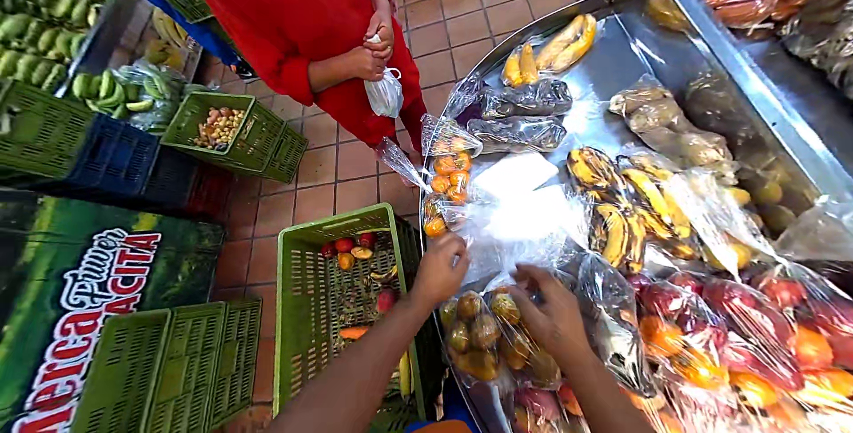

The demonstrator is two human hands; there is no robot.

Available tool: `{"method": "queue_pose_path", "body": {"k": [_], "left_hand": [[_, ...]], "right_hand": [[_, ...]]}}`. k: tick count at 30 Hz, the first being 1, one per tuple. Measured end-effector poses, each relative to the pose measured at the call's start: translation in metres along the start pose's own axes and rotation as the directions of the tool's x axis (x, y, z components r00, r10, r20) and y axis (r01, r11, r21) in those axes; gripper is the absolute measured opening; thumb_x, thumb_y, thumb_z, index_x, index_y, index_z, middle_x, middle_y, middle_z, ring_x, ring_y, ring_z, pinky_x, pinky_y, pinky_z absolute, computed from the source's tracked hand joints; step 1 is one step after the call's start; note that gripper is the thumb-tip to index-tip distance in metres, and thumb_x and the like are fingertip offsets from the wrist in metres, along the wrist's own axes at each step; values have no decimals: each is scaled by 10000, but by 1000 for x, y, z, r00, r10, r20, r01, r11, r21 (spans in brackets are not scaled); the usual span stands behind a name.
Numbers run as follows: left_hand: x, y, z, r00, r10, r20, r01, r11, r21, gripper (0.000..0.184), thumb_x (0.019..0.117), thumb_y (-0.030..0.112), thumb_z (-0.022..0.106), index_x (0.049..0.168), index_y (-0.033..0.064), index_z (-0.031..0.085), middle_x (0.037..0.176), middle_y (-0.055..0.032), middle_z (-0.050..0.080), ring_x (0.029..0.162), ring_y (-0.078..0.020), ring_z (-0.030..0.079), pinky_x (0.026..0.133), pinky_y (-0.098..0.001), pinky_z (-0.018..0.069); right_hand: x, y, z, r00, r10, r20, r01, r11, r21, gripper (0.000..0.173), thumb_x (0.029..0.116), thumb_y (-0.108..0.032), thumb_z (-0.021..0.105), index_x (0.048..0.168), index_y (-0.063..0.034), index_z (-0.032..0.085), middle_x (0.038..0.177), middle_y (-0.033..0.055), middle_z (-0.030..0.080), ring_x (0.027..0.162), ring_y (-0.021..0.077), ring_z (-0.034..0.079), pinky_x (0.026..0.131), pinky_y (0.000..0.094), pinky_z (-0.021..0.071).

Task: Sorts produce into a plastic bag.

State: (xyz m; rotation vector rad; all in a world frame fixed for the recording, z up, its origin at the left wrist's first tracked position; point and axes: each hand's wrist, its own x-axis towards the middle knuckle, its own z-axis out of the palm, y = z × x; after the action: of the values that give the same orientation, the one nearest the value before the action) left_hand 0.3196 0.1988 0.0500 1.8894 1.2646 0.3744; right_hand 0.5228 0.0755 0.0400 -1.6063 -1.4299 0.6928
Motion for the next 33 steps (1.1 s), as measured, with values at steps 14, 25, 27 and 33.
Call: {"method": "queue_pose_path", "body": {"k": [14,25,27,33], "left_hand": [[-155,-31,-156,999,-16,-52,22,991,134,308,1049,317,561,895,105,721,933,-20,645,862,-141,630,792,-379,566],[-287,-79,-213,901,-170,399,287,923,-256,267,903,199,756,1099,68,631,868,-37,662,783,-122,634,738,-363,550],[-315,-101,-226,894,-250,371,374,873,-313,225,944,190,714,1143,88,685,874,-29,675,762,-111,625,735,-338,543],[-382,-155,-231,901,-390,-191,45,522,-852,258,943,302,669,743,142,702,655,9,638,587,-65,598,596,-241,530]], "right_hand": [[54,-32,-4,816,-77,572,169,980,-109,198,935,-340,717,884,-154,761,794,-11,705,716,149,665,680,460,579],[9,-70,27,917,126,377,-284,872,399,289,742,-480,854,805,-225,735,700,-66,675,596,16,607,548,199,527],[3,-81,38,910,118,398,-283,878,385,263,757,-450,837,806,-214,731,702,-72,676,612,9,609,571,197,526],[-26,-116,83,869,179,462,-363,865,347,253,777,-394,840,813,-171,726,691,-32,682,607,42,633,578,230,552]]}}
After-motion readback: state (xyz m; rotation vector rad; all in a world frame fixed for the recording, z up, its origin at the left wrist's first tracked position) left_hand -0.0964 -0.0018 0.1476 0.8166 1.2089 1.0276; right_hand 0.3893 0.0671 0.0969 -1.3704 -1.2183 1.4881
